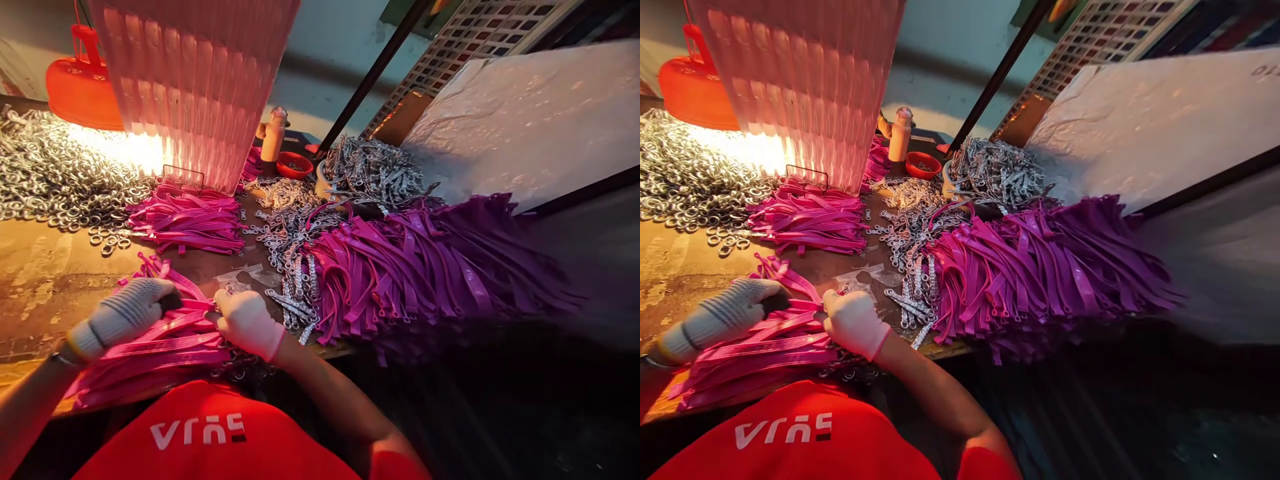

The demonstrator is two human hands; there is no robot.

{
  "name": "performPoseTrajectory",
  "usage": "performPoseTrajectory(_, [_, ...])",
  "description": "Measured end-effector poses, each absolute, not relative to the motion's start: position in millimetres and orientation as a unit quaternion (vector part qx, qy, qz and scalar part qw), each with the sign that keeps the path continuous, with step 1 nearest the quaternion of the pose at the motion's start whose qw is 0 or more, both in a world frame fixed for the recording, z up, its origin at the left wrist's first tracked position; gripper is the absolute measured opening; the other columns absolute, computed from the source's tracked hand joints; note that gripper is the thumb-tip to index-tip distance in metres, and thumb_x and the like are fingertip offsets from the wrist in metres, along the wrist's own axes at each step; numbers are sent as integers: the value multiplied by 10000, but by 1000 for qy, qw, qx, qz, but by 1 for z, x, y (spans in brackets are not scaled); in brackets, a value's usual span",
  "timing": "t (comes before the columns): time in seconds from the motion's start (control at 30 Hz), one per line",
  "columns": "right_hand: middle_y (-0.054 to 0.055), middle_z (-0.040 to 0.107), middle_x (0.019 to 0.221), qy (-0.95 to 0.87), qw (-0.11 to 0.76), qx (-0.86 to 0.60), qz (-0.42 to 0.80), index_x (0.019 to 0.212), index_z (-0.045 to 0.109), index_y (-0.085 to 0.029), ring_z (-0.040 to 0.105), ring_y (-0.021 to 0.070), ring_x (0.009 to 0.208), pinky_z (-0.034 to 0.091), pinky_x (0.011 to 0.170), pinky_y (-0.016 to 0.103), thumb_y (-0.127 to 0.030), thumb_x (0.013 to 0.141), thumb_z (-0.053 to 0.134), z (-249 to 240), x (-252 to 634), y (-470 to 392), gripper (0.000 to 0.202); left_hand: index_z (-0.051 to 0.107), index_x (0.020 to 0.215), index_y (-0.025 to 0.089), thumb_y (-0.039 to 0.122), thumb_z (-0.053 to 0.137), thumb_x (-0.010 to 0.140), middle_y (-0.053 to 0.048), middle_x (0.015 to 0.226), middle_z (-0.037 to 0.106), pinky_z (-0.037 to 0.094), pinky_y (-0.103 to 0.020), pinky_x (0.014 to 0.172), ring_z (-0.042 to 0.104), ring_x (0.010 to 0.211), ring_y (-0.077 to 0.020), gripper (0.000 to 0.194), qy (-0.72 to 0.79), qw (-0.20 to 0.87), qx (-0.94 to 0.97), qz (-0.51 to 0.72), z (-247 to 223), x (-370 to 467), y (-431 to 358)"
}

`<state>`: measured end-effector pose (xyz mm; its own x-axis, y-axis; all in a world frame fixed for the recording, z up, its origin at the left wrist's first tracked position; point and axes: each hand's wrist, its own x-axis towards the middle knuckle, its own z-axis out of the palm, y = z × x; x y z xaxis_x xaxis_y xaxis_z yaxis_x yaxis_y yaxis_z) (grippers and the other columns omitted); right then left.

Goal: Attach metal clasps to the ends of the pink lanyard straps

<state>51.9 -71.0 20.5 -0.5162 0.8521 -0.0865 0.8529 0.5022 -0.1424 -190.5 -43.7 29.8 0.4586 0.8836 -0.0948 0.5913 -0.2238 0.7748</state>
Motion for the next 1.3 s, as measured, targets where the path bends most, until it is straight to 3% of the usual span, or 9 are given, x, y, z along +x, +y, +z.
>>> performPoseTrajectory(0.13, [42, 744, 949, 880, -66, 423, -207, 963, 709, -212, 657, 182, 922, 408, 766, 263, -522, 993, 552, 23, 98, -45, 349, 784, 855, 191, 317, 695, 772, -67, 754, 757, 497, -275, 573, 625, 652, -213, 175, 578, 394, 666, 258, 33, -211, -36])
performPoseTrajectory(0.27, [67, 746, 1018, 718, -40, 682, -129, 1039, 711, -216, 667, 197, 959, 432, 802, 267, -473, 1001, 550, 3, 139, 12, 305, 732, 857, 146, 514, 663, 854, -15, 569, 603, 294, -173, 350, 400, 391, -81, 374, 583, 634, 411, 299, 29, -187, -40])
performPoseTrajectory(0.37, [227, 706, 1106, 629, -6, 774, -70, 1158, 654, -85, 667, 304, 1024, 447, 816, 343, -305, 968, 594, -21, 147, 48, 296, 721, 988, 112, 494, 630, 885, -59, 684, 649, 330, -164, 337, 503, 425, -94, 405, 493, 784, 225, 303, 25, -166, -37])
performPoseTrajectory(0.47, [252, 682, 1153, 614, -15, 787, -68, 1235, 603, -67, 669, 310, 1043, 456, 832, 353, -169, 949, 549, -41, 146, 64, 308, 701, 1093, 84, 345, 657, 858, -73, 731, 647, 318, -164, 316, 551, 465, -117, 354, 421, 842, 182, 283, 23, -157, -36])
performPoseTrajectory(0.63, [203, 714, 1087, 630, -59, 767, -108, 1126, 682, -111, 677, 295, 1022, 476, 862, 364, -152, 938, 525, -52, 151, 61, 248, 655, 1195, 126, 294, 709, 834, -1, 665, 598, 232, -143, 317, 346, 370, -35, 402, 460, 789, 296, 280, 18, -159, -51])
performPoseTrajectory(0.87, [42, 732, 1015, 730, -195, 619, -212, 1106, 675, -202, 673, 171, 931, 510, 852, 268, -231, 959, 495, -15, 102, 3, 234, 658, 849, 141, 609, 566, 888, -14, 547, 577, 273, -181, 365, 394, 392, -74, 478, 514, 675, 449, 279, 1, -154, -65])
performPoseTrajectory(1.0, [9, 724, 1038, 730, -345, 448, -385, 1102, 670, -242, 660, 167, 947, 501, 885, 284, -266, 936, 537, 11, 54, -43, 215, 635, 1005, 153, 649, 558, 865, -3, 627, 583, 330, -194, 385, 431, 438, -88, 521, 434, 679, 480, 347, -8, -146, -66])
performPoseTrajectory(1.13, [-9, 705, 994, 679, -353, 456, -455, 1174, 635, -245, 647, 176, 918, 507, 863, 296, -252, 837, 629, 18, 30, -59, 338, 570, 1238, 166, 534, 533, 915, 46, 616, 514, 334, -183, 388, 395, 435, -78, 491, 383, 668, 511, 382, -7, -139, -68])
performPoseTrajectory(1.3, [-25, 658, 845, 631, -362, 456, -514, 1111, 634, -200, 613, 147, 751, 515, 700, 256, -239, 781, 604, 14, 25, -61, 333, 615, 1108, 138, 328, 547, 889, 45, 575, 527, 344, -173, 392, 424, 430, -77, 298, 424, 610, 542, 393, 4, -134, -78])
